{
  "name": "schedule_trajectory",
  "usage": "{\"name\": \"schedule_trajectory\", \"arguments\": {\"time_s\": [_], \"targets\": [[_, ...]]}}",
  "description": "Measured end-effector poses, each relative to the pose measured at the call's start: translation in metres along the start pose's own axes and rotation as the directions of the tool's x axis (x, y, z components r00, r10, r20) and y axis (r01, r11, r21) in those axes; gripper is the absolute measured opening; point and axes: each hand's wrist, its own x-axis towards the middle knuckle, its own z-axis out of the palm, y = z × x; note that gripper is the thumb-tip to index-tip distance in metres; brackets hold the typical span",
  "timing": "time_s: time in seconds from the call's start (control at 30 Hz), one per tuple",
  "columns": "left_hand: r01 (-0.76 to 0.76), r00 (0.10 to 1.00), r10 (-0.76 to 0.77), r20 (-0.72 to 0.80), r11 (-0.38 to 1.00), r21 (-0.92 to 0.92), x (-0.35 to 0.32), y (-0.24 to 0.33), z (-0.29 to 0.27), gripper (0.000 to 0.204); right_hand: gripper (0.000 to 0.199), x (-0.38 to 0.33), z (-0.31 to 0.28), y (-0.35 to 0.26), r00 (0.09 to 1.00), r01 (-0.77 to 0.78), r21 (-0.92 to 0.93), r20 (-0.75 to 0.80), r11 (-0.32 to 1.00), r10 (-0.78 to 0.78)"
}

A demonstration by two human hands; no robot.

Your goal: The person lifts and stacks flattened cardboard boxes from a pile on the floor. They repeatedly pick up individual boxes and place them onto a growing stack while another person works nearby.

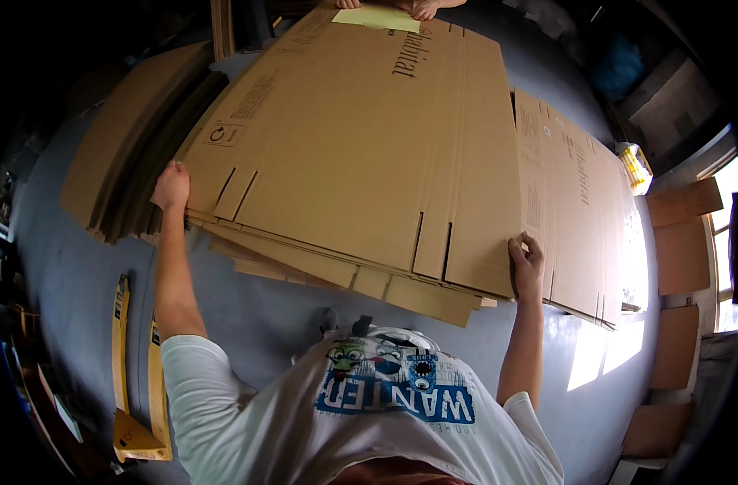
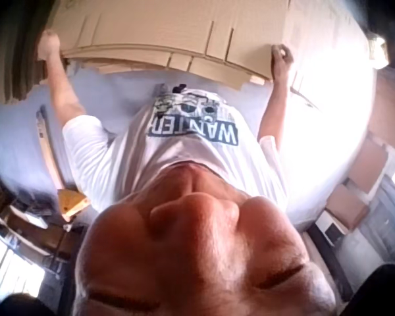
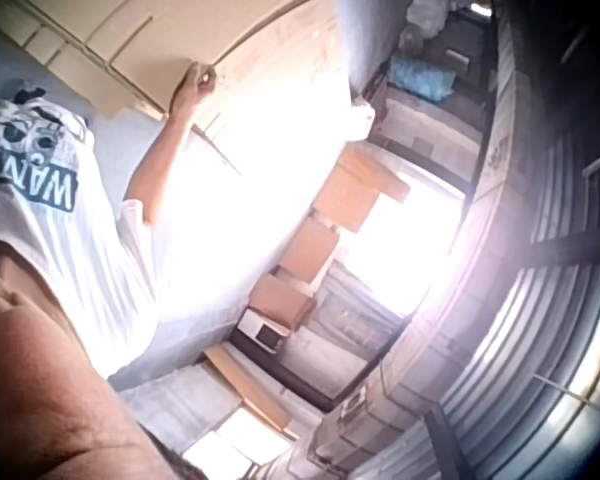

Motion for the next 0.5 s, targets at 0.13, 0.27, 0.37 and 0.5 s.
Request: {"name": "schedule_trajectory", "arguments": {"time_s": [0.13, 0.27, 0.37, 0.5], "targets": [[-0.015, 1.0, 0.015, 0.006, 1.0, 0.013, 0.003, -0.008, 0.0, 0.035, 0.039, -0.008, 0.009, -0.017, 0.999, -0.029, -0.017, -0.046, 0.999, 0.028], [-0.014, 1.0, 0.015, 0.011, 1.0, -0.012, -0.002, 0.005, -0.003, 0.035, 0.043, -0.006, 0.005, -0.008, 0.999, -0.014, 0.027, -0.05, 1.0, 0.015], [0.005, 1.0, -0.004, 0.015, 1.0, -0.026, -0.002, 0.006, -0.003, 0.035, 0.042, -0.005, 0.002, -0.007, 0.998, -0.017, 0.015, -0.053, 1.0, 0.018], [0.027, 0.999, -0.027, 0.029, 1.0, -0.01, -0.002, 0.004, -0.003, 0.036, 0.041, -0.005, 0.004, -0.005, 0.999, -0.01, 0.051, -0.04, 0.999, 0.012]]}}
